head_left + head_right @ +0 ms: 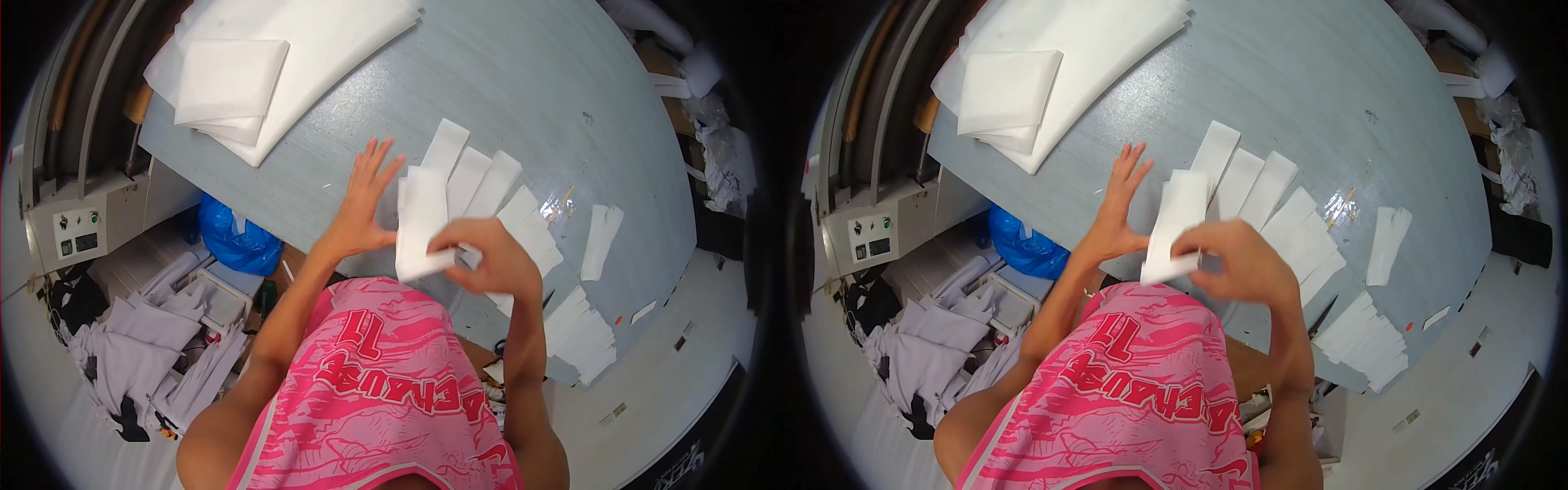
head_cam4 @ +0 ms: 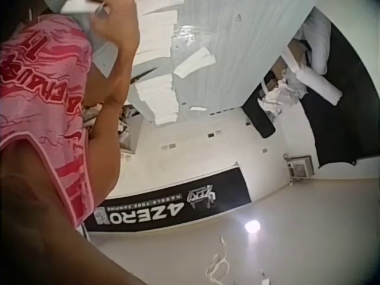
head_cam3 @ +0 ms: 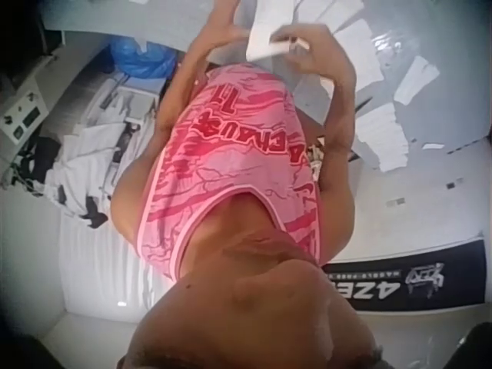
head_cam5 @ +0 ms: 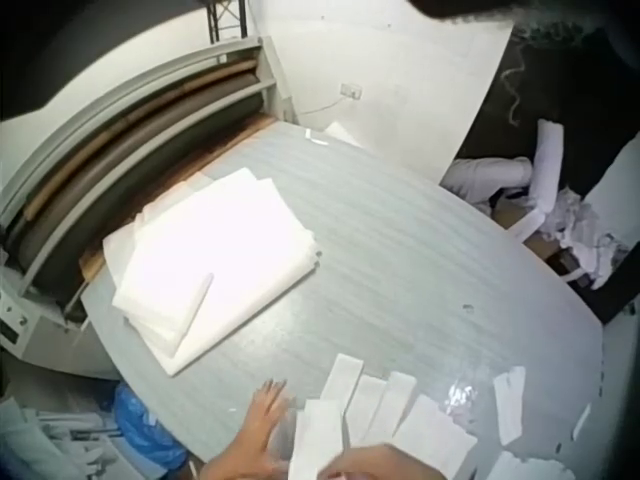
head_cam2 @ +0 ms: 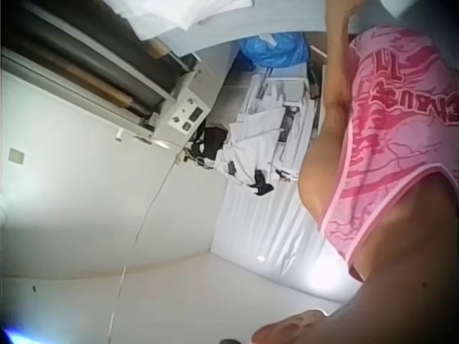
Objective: Cutting strips of white fabric from a larger piece using scissors and folding them into a stack.
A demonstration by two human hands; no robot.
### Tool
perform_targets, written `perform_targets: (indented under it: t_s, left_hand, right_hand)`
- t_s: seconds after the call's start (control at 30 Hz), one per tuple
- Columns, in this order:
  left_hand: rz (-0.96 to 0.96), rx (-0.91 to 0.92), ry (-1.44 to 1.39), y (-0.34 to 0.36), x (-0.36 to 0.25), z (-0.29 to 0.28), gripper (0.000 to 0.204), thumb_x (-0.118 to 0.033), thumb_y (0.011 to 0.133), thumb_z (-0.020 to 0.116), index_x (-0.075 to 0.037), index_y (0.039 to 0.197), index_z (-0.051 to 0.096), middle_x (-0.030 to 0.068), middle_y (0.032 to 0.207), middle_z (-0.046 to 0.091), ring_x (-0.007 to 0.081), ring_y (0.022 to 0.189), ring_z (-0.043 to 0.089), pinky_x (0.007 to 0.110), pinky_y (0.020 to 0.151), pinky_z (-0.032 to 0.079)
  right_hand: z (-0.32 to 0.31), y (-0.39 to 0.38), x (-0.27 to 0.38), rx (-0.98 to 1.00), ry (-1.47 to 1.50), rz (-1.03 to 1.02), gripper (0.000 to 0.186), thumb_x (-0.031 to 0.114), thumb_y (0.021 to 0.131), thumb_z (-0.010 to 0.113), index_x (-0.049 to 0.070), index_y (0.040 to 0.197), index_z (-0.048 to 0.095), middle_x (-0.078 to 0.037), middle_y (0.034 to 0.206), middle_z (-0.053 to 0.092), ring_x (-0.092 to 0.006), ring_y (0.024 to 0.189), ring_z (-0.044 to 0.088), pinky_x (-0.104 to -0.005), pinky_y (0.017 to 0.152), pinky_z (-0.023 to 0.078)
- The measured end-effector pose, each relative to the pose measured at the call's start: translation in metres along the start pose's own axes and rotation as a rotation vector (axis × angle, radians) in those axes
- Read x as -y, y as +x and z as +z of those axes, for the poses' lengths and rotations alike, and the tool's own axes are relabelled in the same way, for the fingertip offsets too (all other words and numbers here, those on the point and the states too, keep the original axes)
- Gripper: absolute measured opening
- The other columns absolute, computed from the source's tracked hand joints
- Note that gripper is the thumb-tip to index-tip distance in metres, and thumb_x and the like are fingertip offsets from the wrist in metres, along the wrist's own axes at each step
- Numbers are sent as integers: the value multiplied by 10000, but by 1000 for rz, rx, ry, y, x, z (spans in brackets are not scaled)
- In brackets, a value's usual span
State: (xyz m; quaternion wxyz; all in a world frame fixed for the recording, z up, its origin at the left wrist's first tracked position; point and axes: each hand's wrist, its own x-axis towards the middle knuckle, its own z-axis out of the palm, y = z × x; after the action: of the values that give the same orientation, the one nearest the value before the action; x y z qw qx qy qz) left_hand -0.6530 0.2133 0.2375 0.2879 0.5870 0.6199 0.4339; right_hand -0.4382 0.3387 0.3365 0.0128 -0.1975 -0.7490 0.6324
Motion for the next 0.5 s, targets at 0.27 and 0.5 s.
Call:
perform_targets:
  t_s: [0.27,0.5]
  left_hand:
    - [140,519,-407,-8,-39,-4,659,-350,813,806,-73,1381,618,177,1411,602,369,1339,523,499,1191,285]
    - [-596,75,-578,-67,32,98,269,-175,978,667,24,1159,675,169,944,733,175,860,660,337,790,530]
  right_hand:
    - [11,-60,33,-222,87,-118,286,-66,674,696,3,949,732,-119,931,741,-224,899,719,-306,778,543]
    - [-19,21,-133,-687,320,197,268,7,879,739,-27,1138,679,-62,1028,700,-141,924,664,-265,838,534]
